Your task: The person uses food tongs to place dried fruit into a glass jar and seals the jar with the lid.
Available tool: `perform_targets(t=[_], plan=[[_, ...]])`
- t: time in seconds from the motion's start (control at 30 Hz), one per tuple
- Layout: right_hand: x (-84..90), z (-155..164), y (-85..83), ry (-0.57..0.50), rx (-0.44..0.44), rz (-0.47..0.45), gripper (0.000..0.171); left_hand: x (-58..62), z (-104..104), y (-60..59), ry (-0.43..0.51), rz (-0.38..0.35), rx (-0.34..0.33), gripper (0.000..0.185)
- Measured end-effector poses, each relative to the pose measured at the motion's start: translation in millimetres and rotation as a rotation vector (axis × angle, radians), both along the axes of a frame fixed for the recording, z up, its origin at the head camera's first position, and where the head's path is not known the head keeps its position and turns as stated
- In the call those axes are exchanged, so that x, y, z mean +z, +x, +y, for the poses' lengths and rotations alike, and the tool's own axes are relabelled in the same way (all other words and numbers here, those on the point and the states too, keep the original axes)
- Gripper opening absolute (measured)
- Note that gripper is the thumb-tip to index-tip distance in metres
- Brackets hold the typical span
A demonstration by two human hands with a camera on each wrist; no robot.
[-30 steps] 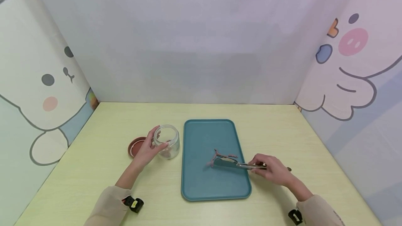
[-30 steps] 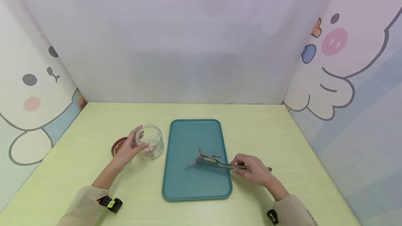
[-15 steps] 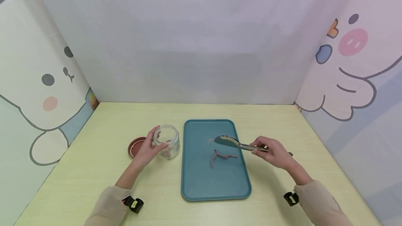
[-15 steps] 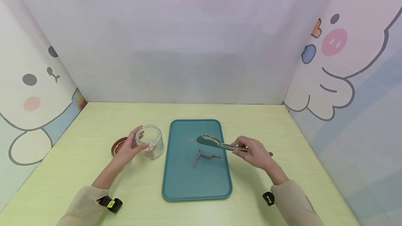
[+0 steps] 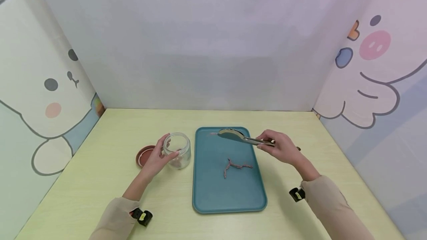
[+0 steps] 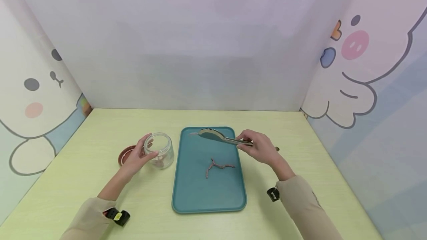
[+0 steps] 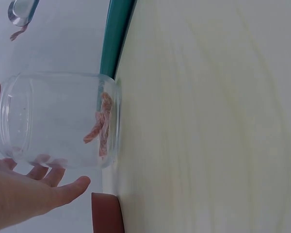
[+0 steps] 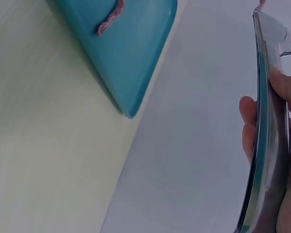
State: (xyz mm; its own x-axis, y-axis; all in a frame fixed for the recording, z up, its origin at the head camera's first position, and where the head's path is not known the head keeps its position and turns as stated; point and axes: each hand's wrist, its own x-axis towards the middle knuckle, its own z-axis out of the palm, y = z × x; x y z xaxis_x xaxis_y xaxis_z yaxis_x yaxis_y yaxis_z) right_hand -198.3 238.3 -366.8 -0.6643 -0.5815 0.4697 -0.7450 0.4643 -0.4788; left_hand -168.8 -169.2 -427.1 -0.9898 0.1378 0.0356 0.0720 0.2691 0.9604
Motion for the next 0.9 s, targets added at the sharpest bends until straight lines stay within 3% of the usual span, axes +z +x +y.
perform_targets(t=[0.37,0.7,0.9], plan=[[8.7,-35.3,-6.6,0.000,0.011,0.008,0.015,-0.7,0.1,-0.1,0.006,-0.006,0.001,0.077],[5.8,-63.5,-9.8,0.040,0.040,0.074,0.018,-3.2,-0.4,-0.8,0.024,0.009,-0.009,0.075],[5.1,-78.1,-9.3,0.057,0.053,0.066,0.016,-4.0,-0.4,-0.8,0.038,0.008,-0.017,0.075]])
